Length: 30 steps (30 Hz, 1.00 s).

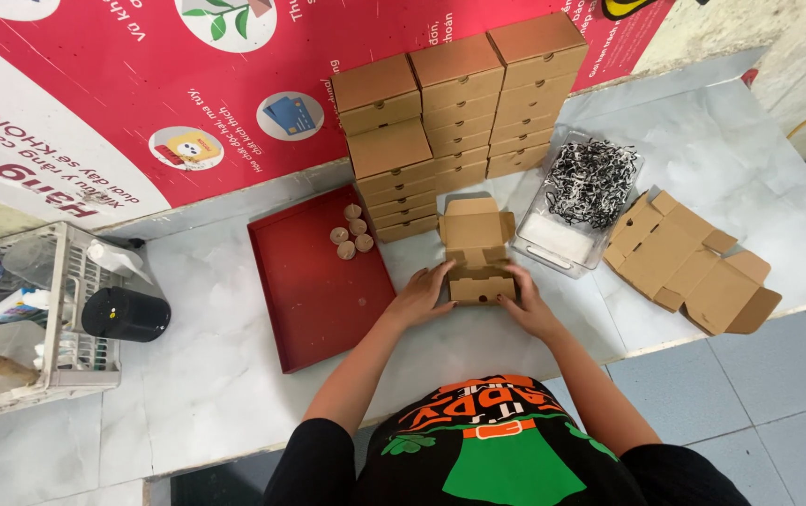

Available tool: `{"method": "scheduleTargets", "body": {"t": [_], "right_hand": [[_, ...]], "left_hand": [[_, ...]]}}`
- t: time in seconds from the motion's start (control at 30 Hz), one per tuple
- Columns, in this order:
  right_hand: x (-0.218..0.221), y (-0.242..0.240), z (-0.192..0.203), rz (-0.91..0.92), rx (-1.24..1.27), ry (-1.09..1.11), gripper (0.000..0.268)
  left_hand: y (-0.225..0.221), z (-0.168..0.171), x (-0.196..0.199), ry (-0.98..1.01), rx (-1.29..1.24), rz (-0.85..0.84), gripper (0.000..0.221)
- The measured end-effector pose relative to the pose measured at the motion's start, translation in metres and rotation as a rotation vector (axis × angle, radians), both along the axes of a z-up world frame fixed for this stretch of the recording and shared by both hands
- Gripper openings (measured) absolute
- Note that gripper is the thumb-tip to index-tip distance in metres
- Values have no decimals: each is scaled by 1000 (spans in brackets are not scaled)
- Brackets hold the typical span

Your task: Packing small wooden lid components and shredded paper filler into cardboard boxes.

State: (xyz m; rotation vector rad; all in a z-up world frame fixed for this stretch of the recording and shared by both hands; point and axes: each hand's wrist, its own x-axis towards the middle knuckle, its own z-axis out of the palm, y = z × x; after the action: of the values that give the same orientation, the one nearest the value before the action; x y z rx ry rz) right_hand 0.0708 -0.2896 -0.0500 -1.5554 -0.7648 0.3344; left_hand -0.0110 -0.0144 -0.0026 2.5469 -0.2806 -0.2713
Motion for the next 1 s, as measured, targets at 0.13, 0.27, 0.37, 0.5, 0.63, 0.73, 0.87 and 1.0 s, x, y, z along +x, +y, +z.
{"method": "scheduleTargets", "body": {"t": [0.13,0.27,0.37,0.5,0.63,0.73,0.87,1.0], "right_hand": [[-4,0,-9,-153,-355,-170,34],[0,2,-22,-186,-281,-375,10],[4,2,-24,-197,-294,-378,11],[-2,1,29,-328,-545,-279,31],[6,-5,84,-695,-440,-779,38],[14,-22,69,-722,-641,-904,60],[5,-36,86,-546,-769,-461,31],[7,-50,90,-438,-830,-171,21]], "left_hand": [[-6,-18,2,-32,48,-38,48],[-8,-23,2,-34,79,-37,29],[-8,-27,3,-56,23,-9,30],[-8,-37,7,-88,-7,46,29],[-13,-32,14,-120,32,84,27],[-16,-25,20,-163,75,130,26],[-17,-36,28,-179,134,209,23],[-19,-38,30,-258,93,273,24]]}}
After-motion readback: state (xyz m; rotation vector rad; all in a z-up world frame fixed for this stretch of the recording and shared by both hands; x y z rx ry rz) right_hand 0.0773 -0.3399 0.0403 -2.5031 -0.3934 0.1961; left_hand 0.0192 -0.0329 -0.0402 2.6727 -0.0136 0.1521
